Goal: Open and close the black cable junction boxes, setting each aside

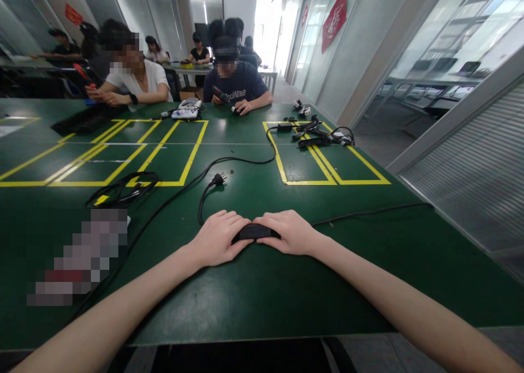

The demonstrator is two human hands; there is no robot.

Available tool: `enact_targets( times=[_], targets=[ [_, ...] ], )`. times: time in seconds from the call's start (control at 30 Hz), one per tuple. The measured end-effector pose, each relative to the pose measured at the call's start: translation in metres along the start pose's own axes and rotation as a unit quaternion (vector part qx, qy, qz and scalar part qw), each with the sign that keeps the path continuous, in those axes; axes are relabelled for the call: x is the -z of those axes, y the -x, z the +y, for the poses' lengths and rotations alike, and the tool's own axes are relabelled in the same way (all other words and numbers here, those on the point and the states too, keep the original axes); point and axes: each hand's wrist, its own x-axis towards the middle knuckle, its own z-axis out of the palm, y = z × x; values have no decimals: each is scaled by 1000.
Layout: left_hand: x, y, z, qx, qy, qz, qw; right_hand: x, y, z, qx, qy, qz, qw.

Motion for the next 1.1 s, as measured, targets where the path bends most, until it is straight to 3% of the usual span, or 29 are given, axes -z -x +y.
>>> enact_targets(
  times=[0.53,0.73,0.83,0.97,1.1],
  targets=[
    [-1,0,-3,-33,-31,8,999,-1,0,-5,14,52,26,998],
    [-5,2,-3,-31,-36,15,999,1,0,-3,15,39,7,999],
    [-3,2,0,6,8,24,1000,1,3,1,46,77,14,996],
    [3,0,5,92,89,-7,992,-1,6,3,101,172,46,979],
    [4,1,5,125,113,-19,986,-2,4,3,99,180,65,977]
  ],
)
